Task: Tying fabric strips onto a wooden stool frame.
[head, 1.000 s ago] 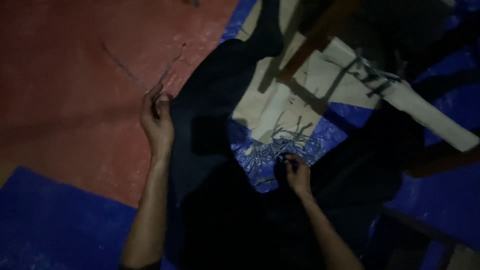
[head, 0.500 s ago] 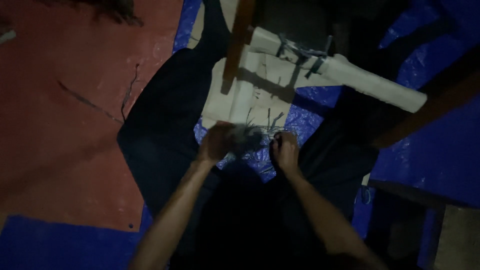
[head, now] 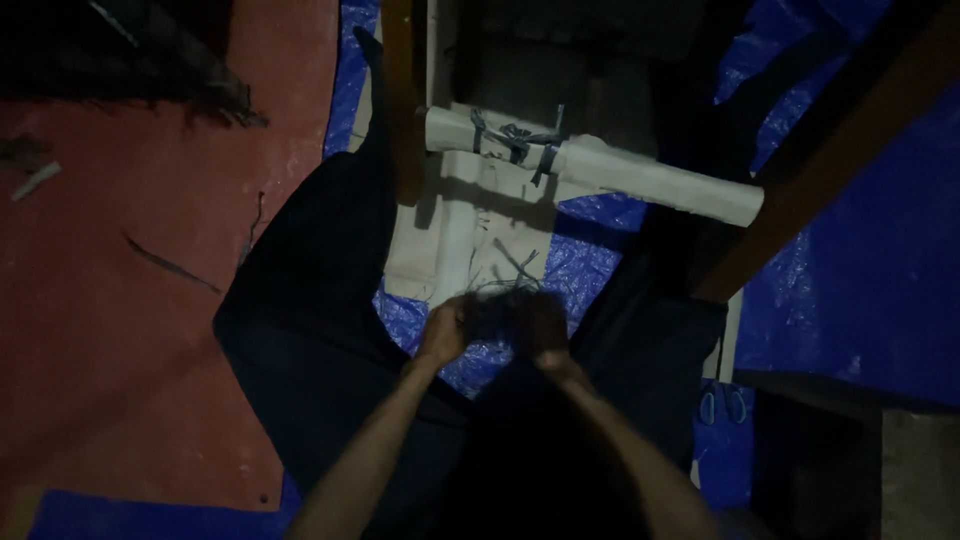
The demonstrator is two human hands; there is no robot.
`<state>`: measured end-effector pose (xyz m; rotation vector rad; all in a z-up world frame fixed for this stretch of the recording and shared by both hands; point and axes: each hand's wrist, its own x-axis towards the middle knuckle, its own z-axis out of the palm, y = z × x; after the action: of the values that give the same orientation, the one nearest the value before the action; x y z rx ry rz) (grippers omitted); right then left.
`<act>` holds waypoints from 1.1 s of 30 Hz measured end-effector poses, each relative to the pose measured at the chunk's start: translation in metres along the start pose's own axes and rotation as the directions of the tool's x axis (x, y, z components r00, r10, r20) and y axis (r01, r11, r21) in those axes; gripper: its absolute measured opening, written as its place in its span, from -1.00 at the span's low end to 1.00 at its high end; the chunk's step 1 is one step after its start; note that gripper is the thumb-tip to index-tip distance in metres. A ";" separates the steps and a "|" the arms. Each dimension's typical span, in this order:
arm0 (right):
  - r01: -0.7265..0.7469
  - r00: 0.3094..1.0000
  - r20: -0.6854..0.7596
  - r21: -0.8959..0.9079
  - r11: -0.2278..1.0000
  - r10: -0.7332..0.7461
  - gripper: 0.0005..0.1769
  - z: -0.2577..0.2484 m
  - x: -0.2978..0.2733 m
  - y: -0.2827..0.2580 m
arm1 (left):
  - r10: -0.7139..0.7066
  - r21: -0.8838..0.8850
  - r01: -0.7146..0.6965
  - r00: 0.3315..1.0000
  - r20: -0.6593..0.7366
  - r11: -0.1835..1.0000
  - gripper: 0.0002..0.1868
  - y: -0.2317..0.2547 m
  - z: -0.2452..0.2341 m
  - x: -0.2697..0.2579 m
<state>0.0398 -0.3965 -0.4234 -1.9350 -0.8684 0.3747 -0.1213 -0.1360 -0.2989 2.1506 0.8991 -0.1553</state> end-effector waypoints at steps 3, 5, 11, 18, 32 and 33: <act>0.004 1.000 0.017 0.029 1.000 -0.004 -0.42 0.001 -0.012 0.005 | 0.041 -0.312 -0.030 0.999 0.028 0.950 -0.52 0.032 -0.008 -0.006; 0.006 1.000 0.030 0.044 0.999 -0.007 -0.45 -0.004 -0.018 -0.001 | 0.008 -0.512 0.029 0.997 0.070 0.858 -0.65 0.030 0.010 -0.001; 0.015 0.996 0.086 0.079 0.997 -0.022 -0.53 -0.023 -0.032 -0.020 | 0.055 -0.971 0.024 0.998 0.038 0.236 -0.70 0.013 0.028 0.004; 0.036 0.986 0.157 0.125 0.992 -0.055 -0.62 -0.013 -0.054 0.016 | -0.138 -0.830 0.038 0.989 -0.048 0.557 -0.64 0.054 -0.058 0.004; -0.233 0.916 -0.207 0.422 0.876 0.343 -0.76 0.044 0.211 -0.206 | 0.407 -0.008 -0.550 0.628 -0.663 0.835 -0.79 0.159 -0.262 0.033; -0.508 0.713 0.162 0.790 0.344 0.682 -0.75 0.042 0.236 -0.231 | 0.512 0.071 -0.620 0.571 -0.641 0.781 -0.77 0.170 -0.272 0.038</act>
<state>0.0845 -0.1334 -0.2238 -1.2842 0.2544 0.8345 -0.0305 0.0018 -0.0212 2.2384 0.4651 1.0087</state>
